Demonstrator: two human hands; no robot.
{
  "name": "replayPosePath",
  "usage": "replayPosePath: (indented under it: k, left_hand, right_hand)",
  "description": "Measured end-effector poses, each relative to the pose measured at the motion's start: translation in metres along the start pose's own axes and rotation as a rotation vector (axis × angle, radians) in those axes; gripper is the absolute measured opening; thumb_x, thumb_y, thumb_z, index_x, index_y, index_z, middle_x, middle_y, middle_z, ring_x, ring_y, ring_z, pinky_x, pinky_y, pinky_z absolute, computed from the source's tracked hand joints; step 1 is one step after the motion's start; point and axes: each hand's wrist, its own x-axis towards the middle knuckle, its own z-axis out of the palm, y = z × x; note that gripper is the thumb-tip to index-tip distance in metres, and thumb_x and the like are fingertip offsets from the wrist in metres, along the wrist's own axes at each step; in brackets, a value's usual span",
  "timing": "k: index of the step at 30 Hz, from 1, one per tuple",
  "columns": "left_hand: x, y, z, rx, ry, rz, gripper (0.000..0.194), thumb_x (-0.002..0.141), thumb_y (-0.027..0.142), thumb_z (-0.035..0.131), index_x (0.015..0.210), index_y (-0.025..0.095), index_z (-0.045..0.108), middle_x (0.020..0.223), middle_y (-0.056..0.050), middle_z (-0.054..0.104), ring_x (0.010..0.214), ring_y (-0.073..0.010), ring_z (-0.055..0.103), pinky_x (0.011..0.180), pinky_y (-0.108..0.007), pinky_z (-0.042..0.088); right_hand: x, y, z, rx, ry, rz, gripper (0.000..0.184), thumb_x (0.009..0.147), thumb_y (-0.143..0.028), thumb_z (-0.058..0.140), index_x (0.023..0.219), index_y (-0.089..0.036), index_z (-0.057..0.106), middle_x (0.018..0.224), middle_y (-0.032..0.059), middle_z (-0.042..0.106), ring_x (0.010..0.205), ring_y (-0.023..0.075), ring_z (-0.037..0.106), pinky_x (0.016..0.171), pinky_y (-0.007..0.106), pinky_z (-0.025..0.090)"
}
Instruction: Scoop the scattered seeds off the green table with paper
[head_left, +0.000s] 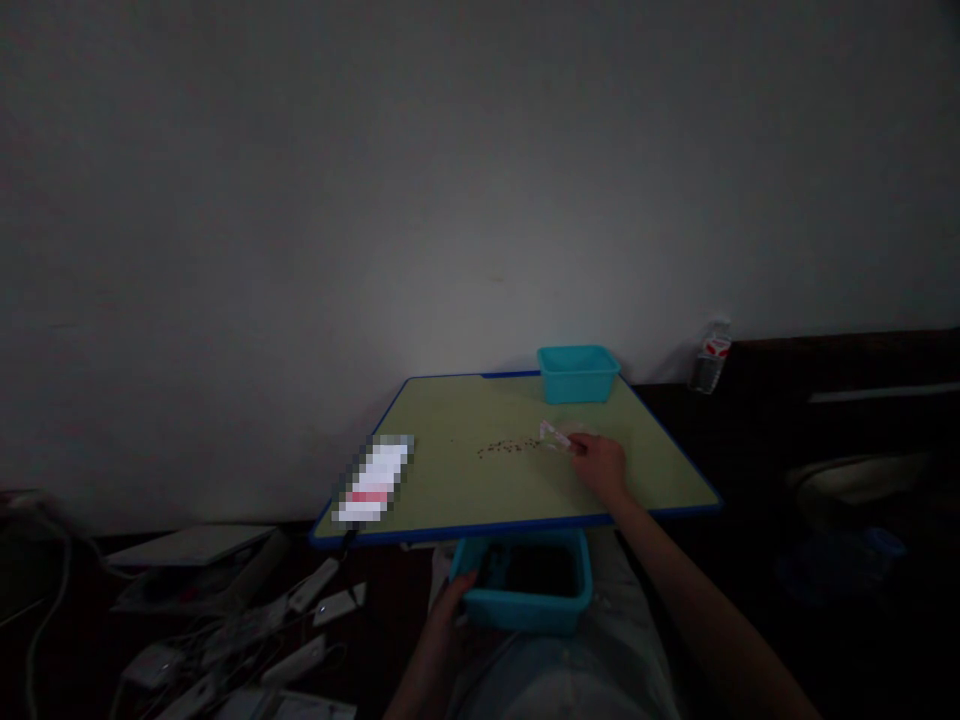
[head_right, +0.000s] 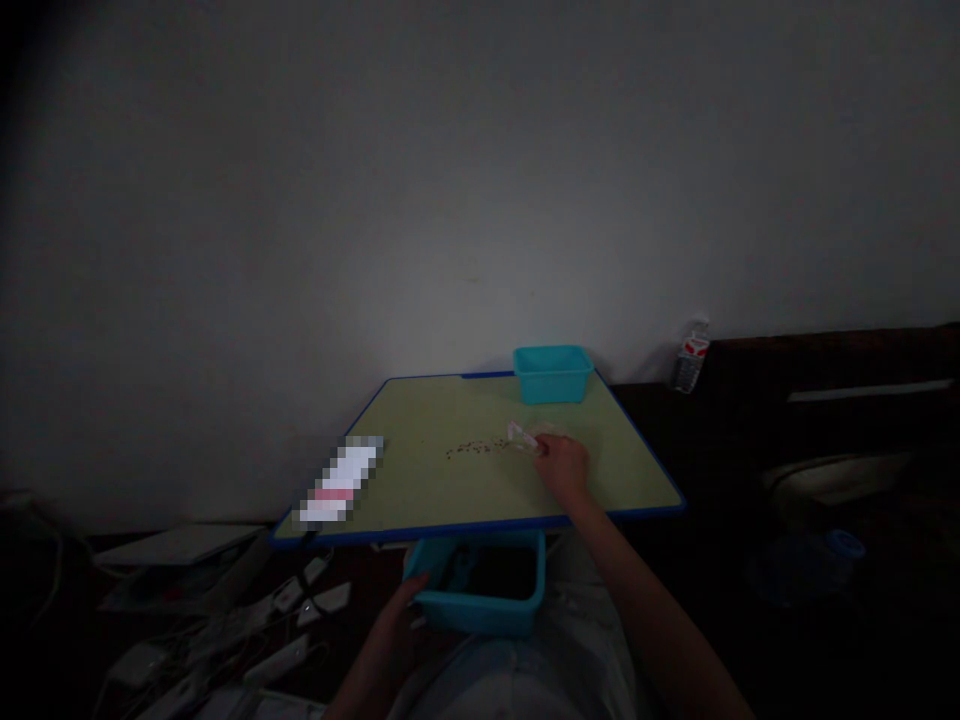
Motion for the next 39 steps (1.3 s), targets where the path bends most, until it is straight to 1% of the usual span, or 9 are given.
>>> replayPosePath:
  k: [5, 11, 16, 20, 23, 28, 34, 37, 39]
  left_hand:
    - [0.001, 0.002, -0.001, -0.007, -0.001, -0.039, 0.070, 0.067, 0.045, 0.068, 0.130, 0.024, 0.046, 0.112, -0.016, 0.062, 0.085, -0.0295, 0.066, 0.073, -0.045, 0.054]
    - [0.007, 0.001, -0.004, 0.004, 0.008, -0.027, 0.065, 0.069, 0.044, 0.066, 0.127, 0.024, 0.048, 0.115, -0.017, 0.059, 0.088, -0.0294, 0.065, 0.074, -0.045, 0.053]
    - [0.006, 0.000, -0.002, 0.013, 0.016, -0.031, 0.067, 0.065, 0.045, 0.068, 0.126, 0.023, 0.050, 0.119, -0.018, 0.056, 0.092, -0.0325, 0.064, 0.074, -0.047, 0.054]
    - [0.001, 0.000, -0.001, -0.018, 0.010, -0.028, 0.065, 0.067, 0.043, 0.067, 0.127, 0.026, 0.049, 0.119, -0.016, 0.058, 0.088, -0.0322, 0.066, 0.073, -0.047, 0.054]
    - [0.000, 0.001, -0.002, -0.021, -0.015, -0.009, 0.062, 0.068, 0.043, 0.066, 0.126, 0.027, 0.049, 0.127, -0.014, 0.055, 0.093, -0.0322, 0.065, 0.077, -0.046, 0.053]
    - [-0.002, 0.002, -0.003, 0.009, -0.043, -0.027, 0.073, 0.062, 0.048, 0.071, 0.126, 0.023, 0.047, 0.128, -0.020, 0.053, 0.101, -0.0376, 0.062, 0.078, -0.048, 0.053]
    - [0.001, 0.001, -0.002, 0.006, 0.004, -0.015, 0.069, 0.064, 0.047, 0.069, 0.126, 0.024, 0.047, 0.129, -0.019, 0.052, 0.096, -0.0357, 0.064, 0.075, -0.048, 0.054]
    - [-0.001, 0.002, 0.000, 0.011, -0.015, -0.028, 0.069, 0.066, 0.046, 0.068, 0.128, 0.024, 0.047, 0.126, -0.018, 0.055, 0.097, -0.0346, 0.064, 0.075, -0.047, 0.054]
    - [-0.004, 0.004, 0.001, 0.016, 0.002, -0.047, 0.067, 0.068, 0.045, 0.067, 0.129, 0.024, 0.048, 0.124, -0.017, 0.058, 0.099, -0.0334, 0.063, 0.075, -0.046, 0.054]
  right_hand:
    - [0.000, 0.000, 0.002, 0.019, -0.007, -0.041, 0.032, 0.079, -0.020, 0.051, 0.102, -0.027, 0.073, 0.089, 0.0042, 0.074, 0.077, 0.0204, 0.066, 0.067, 0.027, 0.042]
    - [0.001, -0.002, 0.003, 0.020, -0.054, -0.124, 0.034, 0.081, -0.018, 0.049, 0.105, -0.027, 0.071, 0.090, 0.0042, 0.074, 0.076, 0.0196, 0.066, 0.067, 0.027, 0.042]
    - [0.001, -0.006, 0.005, 0.037, -0.065, -0.194, 0.034, 0.082, -0.015, 0.049, 0.106, -0.025, 0.071, 0.095, 0.0047, 0.073, 0.083, 0.0190, 0.066, 0.073, 0.026, 0.042]
    - [0.001, -0.008, 0.007, 0.047, -0.077, -0.209, 0.034, 0.082, -0.015, 0.050, 0.106, -0.026, 0.070, 0.095, 0.0045, 0.073, 0.085, 0.0189, 0.066, 0.075, 0.026, 0.043]
    - [0.001, -0.007, 0.009, 0.059, -0.078, -0.209, 0.033, 0.082, -0.015, 0.050, 0.106, -0.024, 0.070, 0.097, 0.0052, 0.073, 0.086, 0.0188, 0.065, 0.078, 0.026, 0.042]
    - [0.000, -0.004, 0.009, 0.063, -0.053, -0.217, 0.033, 0.082, -0.015, 0.049, 0.106, -0.024, 0.071, 0.097, 0.0054, 0.073, 0.084, 0.0196, 0.066, 0.076, 0.027, 0.043]
    - [0.001, -0.006, 0.006, 0.058, -0.078, -0.212, 0.034, 0.082, -0.015, 0.050, 0.107, -0.025, 0.071, 0.093, 0.0054, 0.073, 0.083, 0.0193, 0.066, 0.075, 0.027, 0.043]
    - [0.001, -0.006, 0.007, 0.075, -0.066, -0.224, 0.032, 0.082, -0.016, 0.050, 0.105, -0.025, 0.071, 0.093, 0.0054, 0.073, 0.082, 0.0191, 0.066, 0.076, 0.027, 0.043]
    - [0.000, -0.006, 0.008, 0.091, -0.058, -0.239, 0.032, 0.082, -0.016, 0.051, 0.105, -0.025, 0.071, 0.093, 0.0051, 0.073, 0.083, 0.0191, 0.066, 0.076, 0.027, 0.043]
